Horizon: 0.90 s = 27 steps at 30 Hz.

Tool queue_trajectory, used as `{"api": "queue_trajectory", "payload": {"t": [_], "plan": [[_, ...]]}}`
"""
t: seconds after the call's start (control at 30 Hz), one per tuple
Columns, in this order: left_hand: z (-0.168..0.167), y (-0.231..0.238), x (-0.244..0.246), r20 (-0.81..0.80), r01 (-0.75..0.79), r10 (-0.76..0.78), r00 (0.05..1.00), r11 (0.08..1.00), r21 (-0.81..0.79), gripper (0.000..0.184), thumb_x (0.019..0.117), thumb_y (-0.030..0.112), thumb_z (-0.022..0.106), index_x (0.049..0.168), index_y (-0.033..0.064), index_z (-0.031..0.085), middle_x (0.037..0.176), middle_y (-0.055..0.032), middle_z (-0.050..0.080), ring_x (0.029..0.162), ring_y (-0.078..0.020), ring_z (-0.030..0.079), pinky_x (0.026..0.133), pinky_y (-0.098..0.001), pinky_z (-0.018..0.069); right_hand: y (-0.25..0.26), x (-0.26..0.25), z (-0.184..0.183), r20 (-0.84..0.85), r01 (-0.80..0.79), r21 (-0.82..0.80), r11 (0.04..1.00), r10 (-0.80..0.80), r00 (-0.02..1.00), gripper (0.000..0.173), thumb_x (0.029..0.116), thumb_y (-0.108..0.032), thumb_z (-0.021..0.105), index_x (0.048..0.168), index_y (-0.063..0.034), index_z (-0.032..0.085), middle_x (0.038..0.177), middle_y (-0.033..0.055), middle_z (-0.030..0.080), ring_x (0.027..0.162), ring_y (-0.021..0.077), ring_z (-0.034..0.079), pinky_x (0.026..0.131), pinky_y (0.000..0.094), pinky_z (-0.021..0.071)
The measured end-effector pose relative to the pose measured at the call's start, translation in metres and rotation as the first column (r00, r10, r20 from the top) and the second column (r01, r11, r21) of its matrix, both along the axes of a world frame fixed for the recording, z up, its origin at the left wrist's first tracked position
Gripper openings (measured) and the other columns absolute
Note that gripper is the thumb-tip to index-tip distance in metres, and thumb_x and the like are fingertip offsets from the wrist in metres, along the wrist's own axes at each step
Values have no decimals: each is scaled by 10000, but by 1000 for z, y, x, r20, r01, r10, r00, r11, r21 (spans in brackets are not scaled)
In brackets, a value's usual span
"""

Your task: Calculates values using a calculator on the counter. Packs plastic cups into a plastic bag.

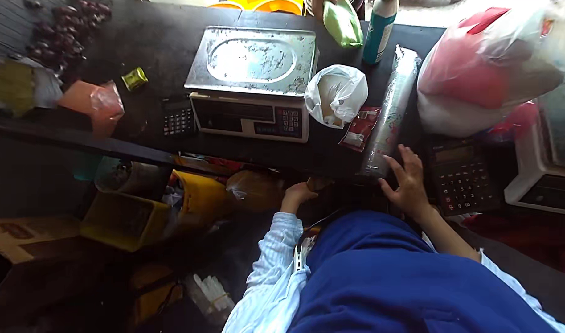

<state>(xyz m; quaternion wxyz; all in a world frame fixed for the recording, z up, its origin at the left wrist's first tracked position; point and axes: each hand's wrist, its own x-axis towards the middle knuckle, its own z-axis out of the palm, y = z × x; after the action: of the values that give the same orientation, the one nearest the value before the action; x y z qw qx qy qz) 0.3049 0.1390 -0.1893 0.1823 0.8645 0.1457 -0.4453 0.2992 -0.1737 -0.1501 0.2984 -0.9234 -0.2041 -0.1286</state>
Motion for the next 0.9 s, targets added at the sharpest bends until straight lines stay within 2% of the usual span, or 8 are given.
{"api": "queue_trajectory", "payload": {"t": [0.1,0.23,0.37,0.43,0.5,0.53,0.7,0.9], "plan": [[-72,-2,-7,56,-156,155,986,988,4,1031,852,355,816,1621,42,205,1549,-310,388,1399,-493,427,1109,-663,365,26,15,-8,-116,-140,-97,985,129,985,522,919,-321,695,1400,-125,640,1527,345,423,1463,555,316,1154,742,224],[-111,3,-22,283,-323,351,893,936,-143,332,996,119,608,1279,-53,637,1316,-291,619,1279,-434,571,1085,-588,430,27,25,-9,-81,-115,-149,982,104,991,322,935,-283,676,1211,-131,747,1490,305,494,1448,543,355,1151,723,260],[-114,8,-40,372,-446,501,781,866,-228,301,1008,181,622,1199,-40,695,1241,-251,676,1227,-384,617,1091,-551,429,8,24,-9,-71,-63,-127,990,54,996,310,947,-286,658,1184,-103,736,1497,292,492,1450,530,360,1146,707,286],[-123,11,-50,445,-428,535,719,844,-323,512,932,129,718,1383,-60,566,1373,-265,601,1320,-379,556,1148,-504,395,1,20,-15,-48,-52,-106,993,47,998,337,941,-287,658,1215,-100,719,1501,309,477,1444,556,350,1121,721,308],[-134,14,-52,436,-366,514,739,849,-381,880,901,93,749,1585,-66,218,1566,-298,389,1471,-391,390,1236,-460,286,-2,16,-19,-67,-49,-103,993,43,997,370,931,-268,663,1258,-98,698,1526,324,439,1455,571,314,1120,721,302],[-134,12,-50,444,-359,509,737,852,-381,830,932,75,706,1581,-81,211,1562,-304,392,1472,-391,392,1238,-450,284,-3,15,-19,-77,-51,-110,993,43,996,382,930,-263,663,1274,-99,689,1538,325,421,1461,573,298,1126,719,294],[-112,0,-30,391,-519,583,713,813,-265,281,1011,110,598,1223,-53,684,1277,-255,664,1276,-364,595,1129,-484,407,-5,16,-15,-109,-86,-141,986,71,992,401,936,-260,662,1303,-102,678,1552,325,404,1471,572,279,1132,726,274],[-117,7,-43,390,-434,504,771,863,-259,312,932,136,720,1156,-76,673,1176,-282,678,1171,-405,632,1057,-559,450,-9,17,-10,-138,-94,-112,989,78,987,479,892,-189,709,1362,-120,651,1556,308,413,1455,575,314,1140,727,276]]}}
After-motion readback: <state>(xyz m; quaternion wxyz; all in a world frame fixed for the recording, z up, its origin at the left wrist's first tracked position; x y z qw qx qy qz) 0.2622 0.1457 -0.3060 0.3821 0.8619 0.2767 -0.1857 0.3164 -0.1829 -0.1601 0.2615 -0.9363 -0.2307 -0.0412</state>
